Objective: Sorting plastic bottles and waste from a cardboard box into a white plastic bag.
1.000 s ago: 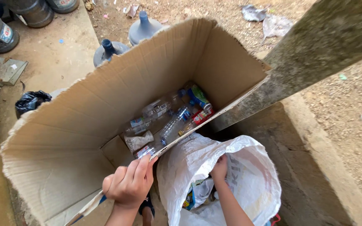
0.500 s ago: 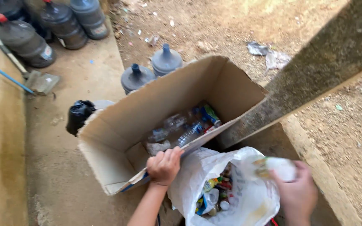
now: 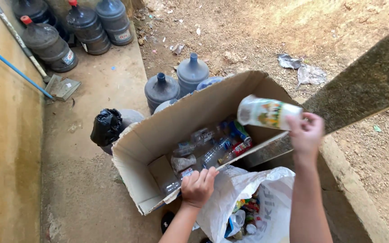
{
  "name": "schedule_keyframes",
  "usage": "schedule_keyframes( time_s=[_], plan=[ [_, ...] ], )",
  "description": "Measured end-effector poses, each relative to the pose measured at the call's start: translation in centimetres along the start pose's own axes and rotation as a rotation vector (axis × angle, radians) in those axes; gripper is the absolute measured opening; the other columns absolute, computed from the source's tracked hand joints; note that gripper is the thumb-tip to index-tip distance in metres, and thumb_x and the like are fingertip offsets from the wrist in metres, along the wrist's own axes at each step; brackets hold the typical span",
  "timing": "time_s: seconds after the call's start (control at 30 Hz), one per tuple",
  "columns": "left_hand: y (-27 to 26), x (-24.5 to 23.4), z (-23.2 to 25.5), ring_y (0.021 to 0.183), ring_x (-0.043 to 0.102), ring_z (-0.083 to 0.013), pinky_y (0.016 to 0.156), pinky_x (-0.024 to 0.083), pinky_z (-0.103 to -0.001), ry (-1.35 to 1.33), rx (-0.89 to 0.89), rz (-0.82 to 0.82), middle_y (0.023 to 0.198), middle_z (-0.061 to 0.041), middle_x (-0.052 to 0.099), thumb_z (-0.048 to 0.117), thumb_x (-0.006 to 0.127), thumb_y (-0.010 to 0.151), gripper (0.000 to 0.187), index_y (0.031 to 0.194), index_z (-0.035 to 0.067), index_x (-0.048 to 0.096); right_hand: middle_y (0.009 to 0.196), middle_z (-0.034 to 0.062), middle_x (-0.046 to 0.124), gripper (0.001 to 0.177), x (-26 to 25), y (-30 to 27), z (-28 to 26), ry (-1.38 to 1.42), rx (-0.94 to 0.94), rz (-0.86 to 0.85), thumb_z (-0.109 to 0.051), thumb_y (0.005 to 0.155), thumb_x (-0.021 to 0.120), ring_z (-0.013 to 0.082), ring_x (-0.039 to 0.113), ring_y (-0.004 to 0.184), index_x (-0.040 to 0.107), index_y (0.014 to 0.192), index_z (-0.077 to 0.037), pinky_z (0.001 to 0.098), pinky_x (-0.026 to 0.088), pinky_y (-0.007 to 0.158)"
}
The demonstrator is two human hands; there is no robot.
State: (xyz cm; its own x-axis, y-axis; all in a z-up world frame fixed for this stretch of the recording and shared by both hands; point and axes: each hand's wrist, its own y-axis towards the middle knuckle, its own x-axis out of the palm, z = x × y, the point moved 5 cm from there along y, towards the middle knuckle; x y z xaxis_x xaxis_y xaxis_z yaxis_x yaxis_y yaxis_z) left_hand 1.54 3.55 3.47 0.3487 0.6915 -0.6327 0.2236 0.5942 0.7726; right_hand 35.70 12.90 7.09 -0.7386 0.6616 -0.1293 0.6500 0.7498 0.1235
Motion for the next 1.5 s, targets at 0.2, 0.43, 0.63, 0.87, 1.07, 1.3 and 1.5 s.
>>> schedule_keyframes(
  time_s=[0.2, 0.43, 0.63, 0.87, 1.07, 1.3, 1.5],
  plan=[
    [0.1, 0.0, -0.1, 0.067, 0.054, -0.0108, 0.061, 0.034, -0.032, 0.001, 0.011, -0.012, 0.072, 0.01, 0.054, 0.038, 0.069, 0.095, 0.011, 0.097, 0.027, 0.068, 0.104, 0.0094, 0.068, 0.063, 4.2, 0.6, 2.4, -0.129, 0.028, -0.05, -0.032, 0.085, 0.086, 0.01, 0.063, 0.078, 0.055, 0.129, -0.002, 0.0245, 0.053, 0.066],
    [0.0, 0.3, -0.1, 0.065, 0.054, -0.0101, 0.059, 0.034, -0.032, -0.012, 0.008, -0.012, 0.072, 0.01, 0.054, 0.038, 0.069, 0.094, 0.012, 0.098, 0.026, 0.069, 0.1, 0.0035, 0.069, 0.041, 1.3, -1.3, 4.3, -0.069, -0.061, -0.018, -0.023, 0.089, 0.081, 0.0076, 0.058, 0.076, 0.063, 0.12, -0.002, 0.0244, 0.05, 0.067],
    [0.5, 0.6, -0.4, 0.067, 0.055, -0.0119, 0.061, 0.036, -0.033, -0.02, 0.001, 0.0, 0.072, 0.01, 0.055, 0.037, 0.068, 0.093, 0.012, 0.098, 0.026, 0.069, 0.089, 0.0021, 0.065, 0.026, -3.9, -3.2, 10.1, -0.157, -0.132, 0.073, -0.016, 0.091, 0.08, 0.0061, 0.054, 0.075, 0.068, 0.11, -0.002, 0.023, 0.047, 0.068],
    [1.0, 0.7, -0.7, 0.067, 0.056, -0.0131, 0.059, 0.036, -0.034, 0.003, 0.012, -0.024, 0.073, 0.009, 0.058, 0.037, 0.069, 0.092, 0.015, 0.1, 0.025, 0.071, 0.079, 0.0018, 0.067, 0.021, -9.0, -7.2, 21.2, -0.168, 0.106, 0.056, -0.016, 0.087, 0.078, 0.0087, 0.059, 0.069, 0.069, 0.101, -0.004, 0.0255, 0.047, 0.061],
    [1.4, 1.0, -1.1, 0.066, 0.057, -0.0138, 0.057, 0.036, -0.036, -0.002, 0.006, -0.018, 0.073, 0.01, 0.061, 0.039, 0.071, 0.09, 0.016, 0.098, 0.025, 0.073, 0.074, 0.0073, 0.072, 0.018, -10.8, -11.3, 29.2, -0.416, 0.463, -0.101, -0.021, 0.087, 0.074, 0.0174, 0.065, 0.062, 0.073, 0.09, -0.002, 0.0325, 0.051, 0.056],
    [1.2, 0.7, -0.9, 0.062, 0.053, -0.0149, 0.055, 0.034, -0.036, 0.058, 0.039, -0.024, 0.072, 0.01, 0.061, 0.041, 0.074, 0.092, 0.015, 0.095, 0.026, 0.074, 0.075, 0.0069, 0.07, 0.02, -10.9, -15.5, 41.3, -0.29, 0.703, -0.166, -0.022, 0.088, 0.07, 0.0182, 0.063, 0.058, 0.072, 0.088, -0.003, 0.0328, 0.049, 0.051],
    [-0.4, 0.5, -0.1, 0.061, 0.05, -0.0135, 0.061, 0.03, -0.035, 0.193, 0.064, 0.008, 0.072, 0.013, 0.058, 0.043, 0.075, 0.095, 0.014, 0.097, 0.03, 0.074, 0.072, 0.0089, 0.069, 0.024, -7.3, -18.8, 49.5, -0.275, 0.731, -0.238, -0.022, 0.086, 0.075, 0.0201, 0.059, 0.057, 0.074, 0.087, 0.002, 0.0343, 0.047, 0.049]
  ],
)
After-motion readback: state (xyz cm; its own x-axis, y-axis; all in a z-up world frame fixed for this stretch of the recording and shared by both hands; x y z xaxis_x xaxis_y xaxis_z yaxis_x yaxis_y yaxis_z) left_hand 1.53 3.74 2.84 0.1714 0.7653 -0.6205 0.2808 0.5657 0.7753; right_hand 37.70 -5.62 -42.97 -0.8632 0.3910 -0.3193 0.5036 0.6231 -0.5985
